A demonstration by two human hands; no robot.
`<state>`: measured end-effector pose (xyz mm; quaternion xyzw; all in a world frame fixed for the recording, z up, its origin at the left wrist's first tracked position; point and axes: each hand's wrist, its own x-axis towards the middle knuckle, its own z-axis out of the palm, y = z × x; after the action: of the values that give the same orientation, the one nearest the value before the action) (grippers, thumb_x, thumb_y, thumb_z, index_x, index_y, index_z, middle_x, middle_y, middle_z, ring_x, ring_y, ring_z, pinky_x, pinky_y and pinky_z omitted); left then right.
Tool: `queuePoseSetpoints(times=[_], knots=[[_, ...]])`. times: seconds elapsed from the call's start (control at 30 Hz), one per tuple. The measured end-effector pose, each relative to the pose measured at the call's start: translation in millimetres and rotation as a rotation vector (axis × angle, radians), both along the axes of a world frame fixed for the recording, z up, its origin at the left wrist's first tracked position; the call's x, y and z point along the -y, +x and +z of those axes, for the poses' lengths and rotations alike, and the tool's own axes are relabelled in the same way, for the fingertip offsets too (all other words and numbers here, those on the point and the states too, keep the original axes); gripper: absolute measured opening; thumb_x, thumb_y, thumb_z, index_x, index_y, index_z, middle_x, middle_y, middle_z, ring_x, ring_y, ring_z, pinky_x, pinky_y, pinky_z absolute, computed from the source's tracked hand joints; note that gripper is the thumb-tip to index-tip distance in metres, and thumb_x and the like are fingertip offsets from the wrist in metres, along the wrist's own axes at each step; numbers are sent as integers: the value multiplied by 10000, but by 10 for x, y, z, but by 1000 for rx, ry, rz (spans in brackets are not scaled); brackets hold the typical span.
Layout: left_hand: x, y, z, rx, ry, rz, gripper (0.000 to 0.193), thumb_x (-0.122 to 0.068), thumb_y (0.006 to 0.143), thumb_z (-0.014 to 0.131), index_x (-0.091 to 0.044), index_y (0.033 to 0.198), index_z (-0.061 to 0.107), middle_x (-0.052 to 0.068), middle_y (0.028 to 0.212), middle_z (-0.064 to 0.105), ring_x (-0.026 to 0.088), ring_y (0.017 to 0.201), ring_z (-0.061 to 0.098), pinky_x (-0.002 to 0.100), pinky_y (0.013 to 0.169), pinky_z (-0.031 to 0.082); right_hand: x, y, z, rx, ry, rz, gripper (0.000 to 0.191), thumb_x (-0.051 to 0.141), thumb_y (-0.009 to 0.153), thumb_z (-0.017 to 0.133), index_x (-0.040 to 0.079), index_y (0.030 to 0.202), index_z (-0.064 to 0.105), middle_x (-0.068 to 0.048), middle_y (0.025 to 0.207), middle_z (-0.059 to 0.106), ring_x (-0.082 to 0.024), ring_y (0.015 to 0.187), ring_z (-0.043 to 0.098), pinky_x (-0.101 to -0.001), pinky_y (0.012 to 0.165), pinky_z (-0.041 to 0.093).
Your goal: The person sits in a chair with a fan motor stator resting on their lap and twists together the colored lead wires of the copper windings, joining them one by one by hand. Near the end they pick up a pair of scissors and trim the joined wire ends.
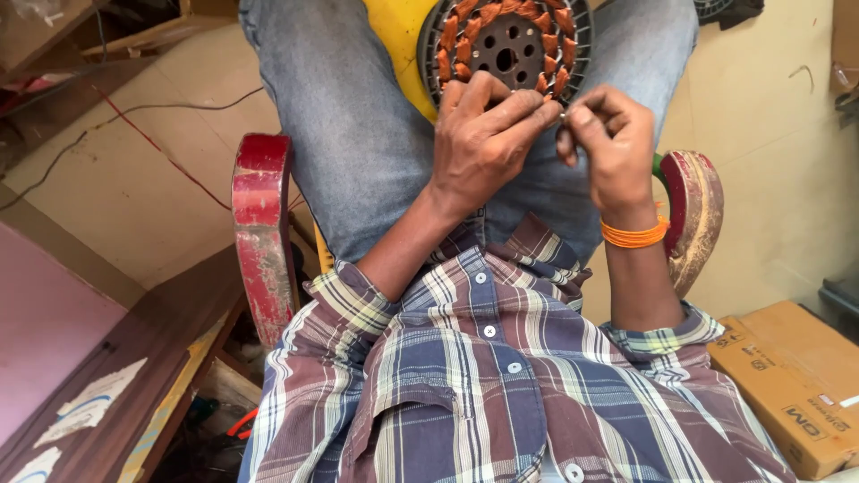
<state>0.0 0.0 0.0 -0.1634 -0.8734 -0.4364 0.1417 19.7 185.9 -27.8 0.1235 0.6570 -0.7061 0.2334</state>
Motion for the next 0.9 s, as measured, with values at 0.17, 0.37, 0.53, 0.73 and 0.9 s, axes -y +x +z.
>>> queuePoseSetpoints(times=[0.17, 0.37, 0.53, 0.73, 0.9], knots=[[26, 254, 123, 14, 6, 3, 275, -134, 858, 794, -146, 1132, 768, -94, 1099, 694, 154, 945, 578, 351, 835, 405, -181, 171, 224, 250, -282, -42, 393, 381, 1133, 595, 21, 973, 599, -54, 686, 562, -131, 613, 556, -289, 636, 455], [-292, 309, 453, 50, -12, 12, 207, -143, 895, 800, -167, 1100, 779, -106, 1077, 698, 138, 928, 572, 335, 820, 396, -483, 98, 931, -689, 677, 73, 260, 95, 1107, 761, -22, 1274, 600, -145, 1158, 616, -274, 989, 632, -326, 875, 539], [-511, 229, 677, 61, -24, 17, 178, -171, 921, 815, -163, 1096, 788, -106, 1058, 702, 135, 882, 549, 323, 804, 386, -559, 5, 1090, -898, 712, 212, 239, -68, 1054, 766, 31, 1235, 646, -155, 1243, 643, -304, 1056, 661, -347, 922, 595], [-602, -33, 645, 25, -38, 17, 225, -145, 877, 823, -151, 1101, 795, -110, 1017, 696, 140, 859, 544, 338, 789, 374, -556, -174, 826, -941, 695, 304, 248, 6, 949, 878, 40, 1099, 684, -112, 1030, 740, -270, 918, 707, -366, 804, 555], [-400, -116, 368, -31, 18, 16, 256, -132, 867, 795, -137, 1122, 777, -92, 1077, 698, 142, 931, 573, 342, 821, 398, -272, -164, 460, -490, 432, 83, 180, 132, 1069, 785, 12, 1067, 651, -106, 926, 705, -177, 770, 671, -283, 670, 529]])
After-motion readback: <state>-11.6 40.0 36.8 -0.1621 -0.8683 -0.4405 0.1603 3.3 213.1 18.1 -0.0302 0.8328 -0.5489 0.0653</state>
